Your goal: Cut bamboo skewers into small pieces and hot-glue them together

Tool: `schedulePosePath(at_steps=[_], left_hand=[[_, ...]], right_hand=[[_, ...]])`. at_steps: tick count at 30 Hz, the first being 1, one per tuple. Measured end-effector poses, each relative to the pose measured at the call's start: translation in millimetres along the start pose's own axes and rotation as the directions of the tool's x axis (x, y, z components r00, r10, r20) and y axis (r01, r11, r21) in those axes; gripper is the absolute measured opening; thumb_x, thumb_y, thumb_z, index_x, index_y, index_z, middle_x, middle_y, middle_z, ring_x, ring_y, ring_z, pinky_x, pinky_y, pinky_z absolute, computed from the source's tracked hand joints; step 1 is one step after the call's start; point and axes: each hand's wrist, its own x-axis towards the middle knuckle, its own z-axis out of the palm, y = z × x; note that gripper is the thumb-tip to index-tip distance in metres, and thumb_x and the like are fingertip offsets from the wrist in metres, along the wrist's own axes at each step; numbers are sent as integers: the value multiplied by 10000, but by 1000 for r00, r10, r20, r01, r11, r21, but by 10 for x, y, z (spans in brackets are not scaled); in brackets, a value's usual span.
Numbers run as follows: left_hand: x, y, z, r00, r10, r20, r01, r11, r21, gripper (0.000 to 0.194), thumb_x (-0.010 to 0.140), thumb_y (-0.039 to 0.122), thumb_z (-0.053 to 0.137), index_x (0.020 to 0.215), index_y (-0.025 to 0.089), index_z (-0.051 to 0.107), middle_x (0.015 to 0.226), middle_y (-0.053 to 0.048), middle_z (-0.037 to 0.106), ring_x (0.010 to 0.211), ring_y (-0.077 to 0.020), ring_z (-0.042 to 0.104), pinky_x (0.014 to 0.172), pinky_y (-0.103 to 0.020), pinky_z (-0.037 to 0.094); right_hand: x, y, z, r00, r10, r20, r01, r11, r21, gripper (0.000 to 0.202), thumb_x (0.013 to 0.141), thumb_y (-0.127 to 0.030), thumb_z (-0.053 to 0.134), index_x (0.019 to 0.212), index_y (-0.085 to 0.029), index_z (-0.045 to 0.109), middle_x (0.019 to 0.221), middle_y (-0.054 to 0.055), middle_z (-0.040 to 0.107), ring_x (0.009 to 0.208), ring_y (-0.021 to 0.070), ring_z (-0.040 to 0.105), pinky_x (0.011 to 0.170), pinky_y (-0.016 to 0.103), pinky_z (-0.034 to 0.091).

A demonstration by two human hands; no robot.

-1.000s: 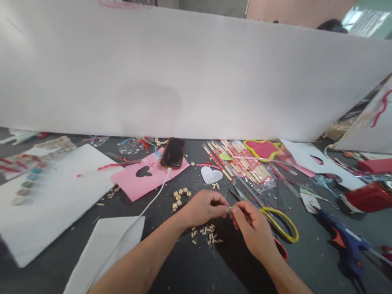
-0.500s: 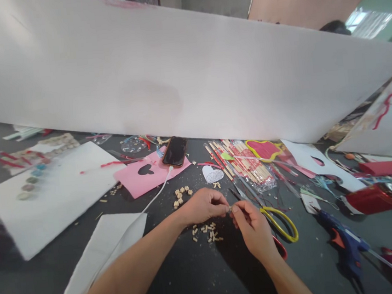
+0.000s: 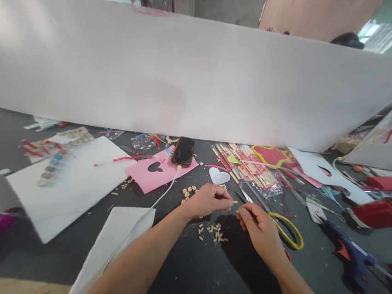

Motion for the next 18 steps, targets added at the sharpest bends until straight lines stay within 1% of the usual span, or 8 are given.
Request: schedulePosePath(at_steps=[3, 5, 7, 9, 11, 14, 16, 18], left_hand=[[8, -3, -57, 998, -4, -57, 0, 998, -71, 202, 718, 320, 610, 723, 124, 657, 606, 8, 613, 505, -72, 441, 496, -185, 350], [12, -4, -71, 997, -7, -81, -3, 993, -116, 226, 716, 347, 616, 734, 125, 651, 613, 5, 612, 506, -72, 444, 503, -189, 363], [14, -4, -70, 996, -8, -90, -6, 988, -152, 242, 706, 366, 628, 731, 126, 647, 614, 4, 611, 505, -70, 444, 506, -191, 365], [15, -6, -63, 996, -8, -87, -8, 984, -180, 249, 693, 375, 641, 724, 128, 646, 610, 5, 611, 501, -68, 443, 505, -193, 361], [17, -12, -62, 996, -6, -85, -11, 979, -202, 246, 687, 373, 647, 723, 130, 647, 607, 7, 610, 498, -67, 444, 503, -194, 357], [23, -29, -69, 995, -4, -95, -18, 974, -227, 236, 689, 361, 649, 730, 128, 647, 609, 6, 611, 501, -66, 449, 500, -192, 351], [28, -40, -75, 995, -1, -98, -23, 970, -240, 226, 693, 349, 651, 731, 126, 645, 609, 4, 612, 500, -64, 446, 496, -190, 347], [31, -46, -76, 996, 4, -92, -27, 967, -252, 214, 697, 336, 653, 729, 124, 645, 608, 4, 612, 497, -61, 441, 493, -189, 343]], right_hand=[[1, -52, 11, 993, -62, 102, 75, 989, -125, 167, 865, -332, 483, 799, -218, 584, 698, 5, 639, 628, 166, 589, 609, 256, 449], [0, -111, 40, 980, -96, 177, 130, 972, -197, 140, 848, -281, 495, 793, -227, 612, 735, 8, 665, 676, 173, 612, 650, 263, 452], [-3, -164, 51, 965, -114, 234, 175, 950, -258, 164, 846, -245, 472, 838, -235, 635, 810, 19, 688, 750, 181, 633, 695, 272, 458], [-10, -183, 5, 960, -115, 257, 198, 925, -325, 209, 845, -230, 443, 914, -236, 641, 900, 38, 694, 826, 191, 638, 733, 286, 463], [-24, -148, -110, 965, -99, 245, 194, 893, -405, 233, 846, -241, 425, 951, -232, 633, 932, 54, 689, 843, 202, 636, 740, 303, 467], [-68, 7, -355, 984, -57, 168, 140, 830, -540, 230, 852, -277, 406, 920, -226, 619, 890, 72, 676, 815, 230, 625, 718, 346, 467], [-112, 143, -495, 994, -31, 103, 88, 780, -620, 214, 829, -281, 426, 906, -205, 611, 911, 106, 660, 832, 268, 613, 746, 404, 458], [-158, 263, -576, 999, -16, 50, 46, 731, -680, 222, 788, -267, 475, 940, -176, 608, 954, 143, 642, 887, 310, 594, 815, 466, 426]])
